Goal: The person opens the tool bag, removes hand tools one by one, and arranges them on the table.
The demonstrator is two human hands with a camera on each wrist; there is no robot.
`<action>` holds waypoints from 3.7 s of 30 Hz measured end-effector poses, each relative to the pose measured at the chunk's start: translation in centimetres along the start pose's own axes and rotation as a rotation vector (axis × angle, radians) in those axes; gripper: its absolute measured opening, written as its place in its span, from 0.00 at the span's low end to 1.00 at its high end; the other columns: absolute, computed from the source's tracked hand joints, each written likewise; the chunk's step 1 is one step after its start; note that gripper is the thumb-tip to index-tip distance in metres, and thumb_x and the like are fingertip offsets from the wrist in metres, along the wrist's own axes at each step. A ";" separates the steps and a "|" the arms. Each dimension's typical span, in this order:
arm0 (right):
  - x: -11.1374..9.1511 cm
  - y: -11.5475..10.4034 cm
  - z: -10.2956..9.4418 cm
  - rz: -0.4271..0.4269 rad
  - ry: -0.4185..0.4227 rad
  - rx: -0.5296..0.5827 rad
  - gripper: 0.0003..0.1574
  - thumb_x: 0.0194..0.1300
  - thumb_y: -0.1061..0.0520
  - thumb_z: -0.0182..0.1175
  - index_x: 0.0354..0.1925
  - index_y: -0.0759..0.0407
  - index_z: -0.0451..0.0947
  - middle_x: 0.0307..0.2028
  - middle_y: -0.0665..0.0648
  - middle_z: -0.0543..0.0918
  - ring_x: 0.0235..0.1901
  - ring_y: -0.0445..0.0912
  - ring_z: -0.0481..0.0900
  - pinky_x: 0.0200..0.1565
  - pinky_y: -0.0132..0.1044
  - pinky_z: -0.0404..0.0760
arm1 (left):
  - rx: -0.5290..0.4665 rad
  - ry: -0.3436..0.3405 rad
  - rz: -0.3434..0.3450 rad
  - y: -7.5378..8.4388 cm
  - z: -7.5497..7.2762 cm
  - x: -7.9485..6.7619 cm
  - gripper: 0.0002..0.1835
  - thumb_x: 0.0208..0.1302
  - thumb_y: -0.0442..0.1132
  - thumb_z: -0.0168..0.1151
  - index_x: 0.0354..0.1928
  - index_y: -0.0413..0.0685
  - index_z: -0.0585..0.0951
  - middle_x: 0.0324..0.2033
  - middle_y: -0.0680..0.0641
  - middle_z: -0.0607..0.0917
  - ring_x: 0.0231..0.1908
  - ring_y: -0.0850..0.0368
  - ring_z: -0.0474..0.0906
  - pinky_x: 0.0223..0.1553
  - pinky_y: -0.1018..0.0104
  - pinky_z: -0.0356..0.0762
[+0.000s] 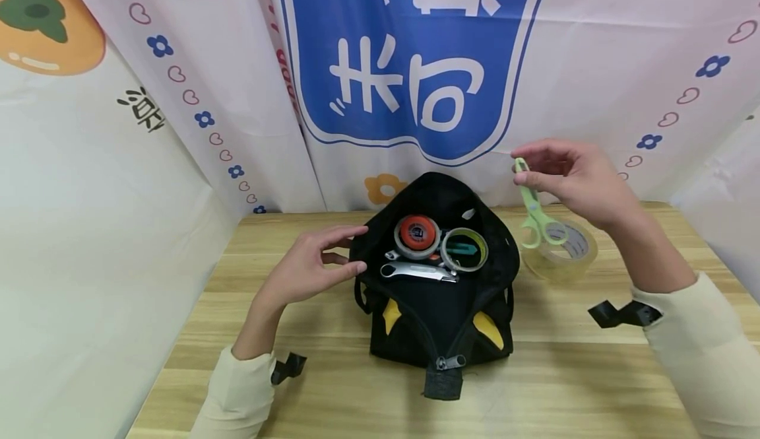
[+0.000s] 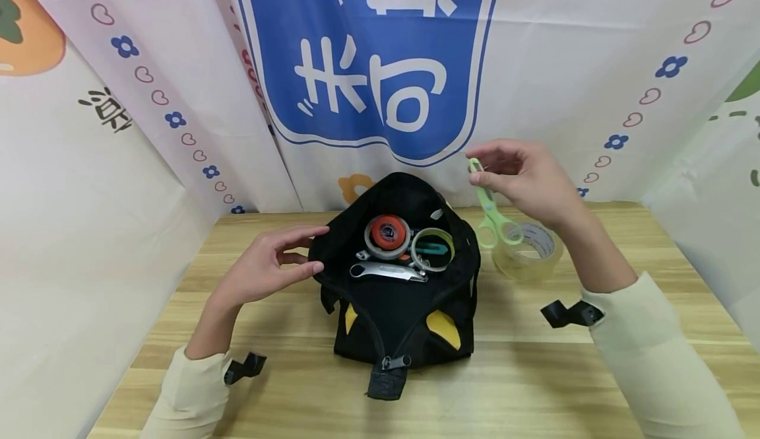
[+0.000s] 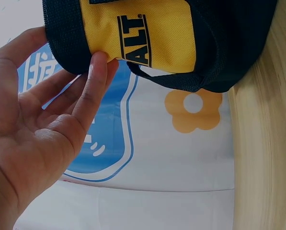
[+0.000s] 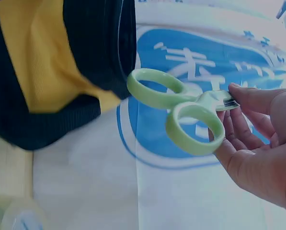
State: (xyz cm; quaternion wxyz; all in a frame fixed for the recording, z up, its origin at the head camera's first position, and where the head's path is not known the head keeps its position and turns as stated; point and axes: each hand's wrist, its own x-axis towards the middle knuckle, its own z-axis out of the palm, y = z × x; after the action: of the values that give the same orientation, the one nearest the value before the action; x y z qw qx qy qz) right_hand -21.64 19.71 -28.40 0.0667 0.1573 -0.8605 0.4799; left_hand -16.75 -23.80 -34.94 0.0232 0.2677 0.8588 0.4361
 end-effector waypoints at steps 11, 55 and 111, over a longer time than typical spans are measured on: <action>-1.5 3.7 -4.1 0.099 0.070 0.024 0.19 0.71 0.57 0.73 0.59 0.45 0.88 0.39 0.36 0.89 0.36 0.35 0.85 0.28 0.27 0.82 | -0.021 -0.005 0.003 0.0 0.0 0.0 0.31 0.69 0.37 0.75 0.72 0.44 0.79 0.70 0.40 0.81 0.60 0.42 0.85 0.56 0.60 0.90; -4.7 20.9 -9.5 0.392 0.023 -0.042 0.12 0.81 0.45 0.61 0.58 0.28 0.77 0.39 0.22 0.79 0.40 0.22 0.78 0.38 0.18 0.81 | -0.022 0.005 0.002 -0.3 0.2 0.0 0.30 0.69 0.37 0.75 0.72 0.44 0.80 0.70 0.41 0.82 0.60 0.42 0.85 0.56 0.62 0.90; -4.7 15.8 -6.9 0.229 -0.085 -0.185 0.37 0.83 0.47 0.58 0.75 0.71 0.67 0.42 0.18 0.76 0.42 0.18 0.77 0.40 0.18 0.82 | -0.014 -0.008 -0.005 0.2 0.1 -0.1 0.31 0.69 0.39 0.75 0.73 0.46 0.79 0.70 0.41 0.81 0.60 0.43 0.85 0.57 0.60 0.90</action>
State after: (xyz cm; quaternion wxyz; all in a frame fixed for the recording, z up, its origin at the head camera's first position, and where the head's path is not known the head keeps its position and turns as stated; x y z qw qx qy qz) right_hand -22.76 34.26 -38.65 -0.0108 0.0713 -0.9155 0.3957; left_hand -16.51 -23.71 -34.87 0.0296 0.2672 0.8562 0.4411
